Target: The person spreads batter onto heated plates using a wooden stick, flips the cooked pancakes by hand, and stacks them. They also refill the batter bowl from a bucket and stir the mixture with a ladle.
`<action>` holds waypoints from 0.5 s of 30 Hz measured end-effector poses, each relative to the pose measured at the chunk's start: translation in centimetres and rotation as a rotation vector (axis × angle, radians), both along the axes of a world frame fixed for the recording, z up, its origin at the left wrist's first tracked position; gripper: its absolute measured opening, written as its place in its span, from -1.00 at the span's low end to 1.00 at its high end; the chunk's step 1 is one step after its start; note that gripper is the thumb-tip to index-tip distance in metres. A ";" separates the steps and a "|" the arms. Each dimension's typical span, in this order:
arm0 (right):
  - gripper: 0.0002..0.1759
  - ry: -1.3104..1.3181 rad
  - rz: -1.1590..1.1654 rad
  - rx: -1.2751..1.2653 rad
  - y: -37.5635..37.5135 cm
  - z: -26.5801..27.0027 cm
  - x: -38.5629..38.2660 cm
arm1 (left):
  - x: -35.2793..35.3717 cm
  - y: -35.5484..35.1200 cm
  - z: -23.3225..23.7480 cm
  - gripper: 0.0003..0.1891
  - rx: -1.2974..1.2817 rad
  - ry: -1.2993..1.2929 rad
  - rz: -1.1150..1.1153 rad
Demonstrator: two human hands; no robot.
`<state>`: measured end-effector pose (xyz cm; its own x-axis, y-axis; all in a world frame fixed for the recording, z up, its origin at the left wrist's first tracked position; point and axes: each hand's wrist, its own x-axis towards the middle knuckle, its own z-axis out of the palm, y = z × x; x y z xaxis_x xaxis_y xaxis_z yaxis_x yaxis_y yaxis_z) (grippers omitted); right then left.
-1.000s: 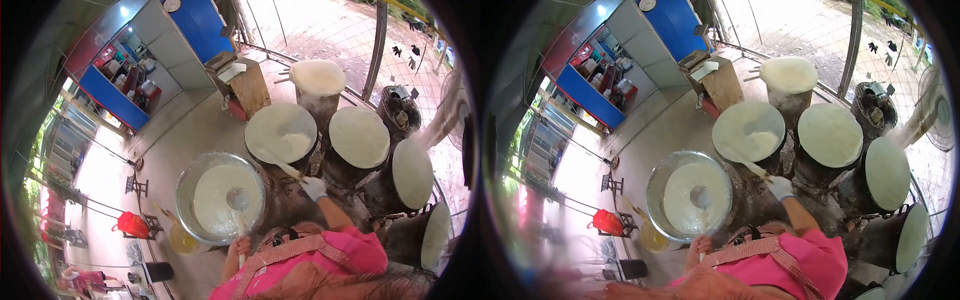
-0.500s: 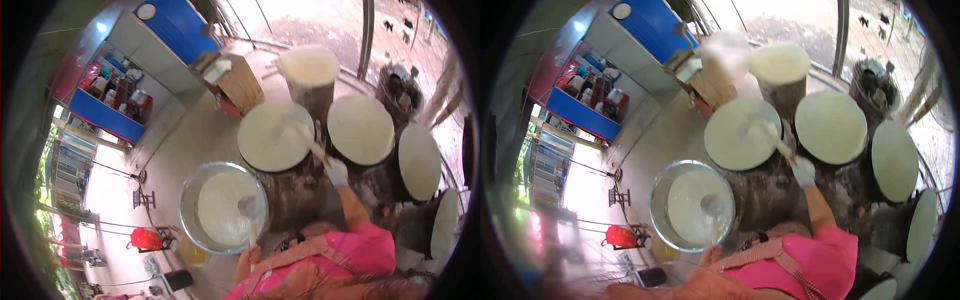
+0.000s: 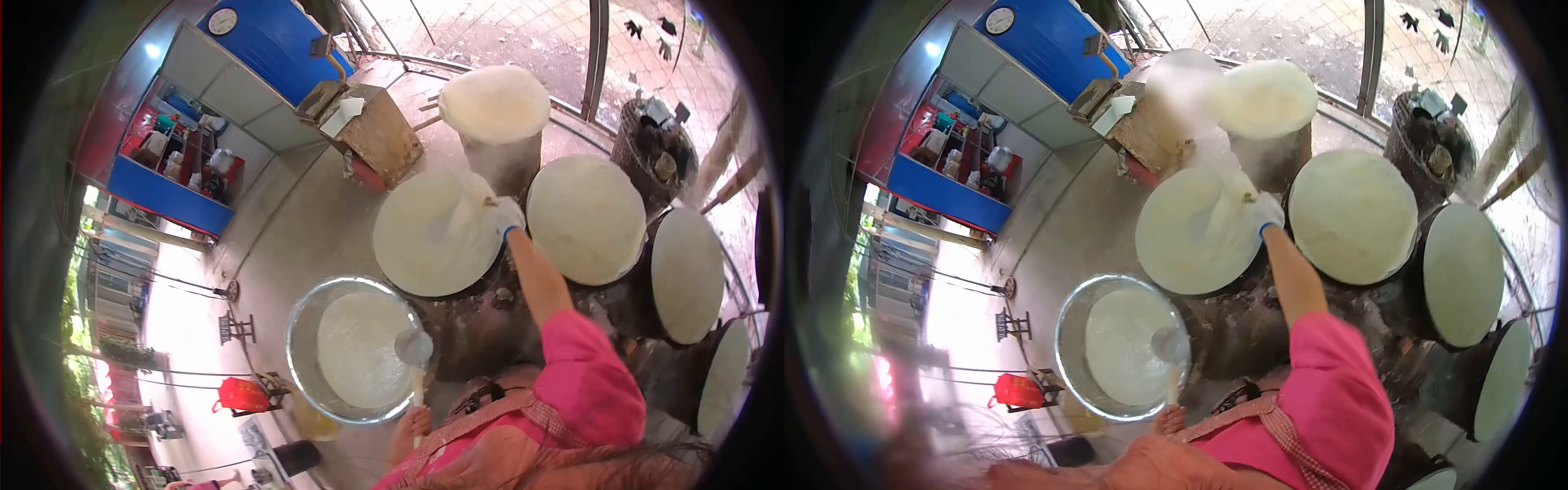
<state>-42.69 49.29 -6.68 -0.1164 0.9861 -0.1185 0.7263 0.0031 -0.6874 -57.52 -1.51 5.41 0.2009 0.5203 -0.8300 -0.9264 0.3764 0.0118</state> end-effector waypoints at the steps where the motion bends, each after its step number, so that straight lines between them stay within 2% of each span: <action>1: -0.61 0.121 0.114 0.074 -0.1 0.1 0.6 | 0.1 -0.7 0.4 -0.64 -0.025 0.053 0.006; 2: -0.60 0.234 0.228 0.176 0.7 0.8 0.9 | 0.2 -1.4 0.7 -0.64 -0.051 0.107 0.010; 4: -0.60 -0.050 0.104 0.098 -5.2 1.5 1.1 | -0.2 -1.8 -0.1 -0.66 0.026 0.139 -0.002; 5: -0.58 0.696 -0.100 -0.082 -8.0 -5.1 -0.6 | 0.0 -1.6 0.3 -0.66 0.022 0.133 -0.005; 7: -0.62 0.540 0.210 0.042 -11.9 -2.5 -1.2 | 0.1 -1.8 1.6 -0.67 -0.095 0.253 0.112; 8: -0.68 0.224 -0.014 -0.001 -14.2 3.9 -0.9 | 0.0 -2.3 1.9 -0.68 -0.143 0.287 0.145; 9: -0.70 0.148 0.079 -0.122 -14.2 7.2 1.0 | -1.1 -4.2 1.8 -0.69 0.067 0.155 0.158; 10: -0.72 0.440 -0.034 -0.168 -13.6 5.7 2.7 | -2.9 -5.1 1.3 -0.70 0.299 0.037 0.169; 11: -0.74 0.735 -0.147 -0.189 -12.6 4.3 4.4 | -4.6 -5.5 -0.4 -0.70 0.303 0.038 0.165; 12: -0.74 0.732 -0.144 -0.184 -12.7 3.7 4.4 | -5.8 -6.3 -2.5 -0.70 0.560 0.000 0.156; 13: -0.72 0.851 -0.230 -0.388 -14.5 2.6 4.5 | -6.2 -7.3 -2.3 -0.70 0.795 -0.039 0.147; 14: -0.70 0.967 -0.323 -0.585 -16.4 1.3 4.5 | -7.1 -7.5 -2.3 -0.70 0.782 -0.044 0.144; 15: -0.68 1.112 -0.190 -0.242 -17.9 -3.0 2.5 | -7.5 -5.2 -1.8 -0.69 0.518 -0.168 0.303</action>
<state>-40.18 31.39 -9.64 -0.1269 0.9644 -0.2319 -0.3069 -0.2605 -0.9154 -65.00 -6.72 3.66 0.0871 0.9014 -0.4242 -0.9962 0.0809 -0.0327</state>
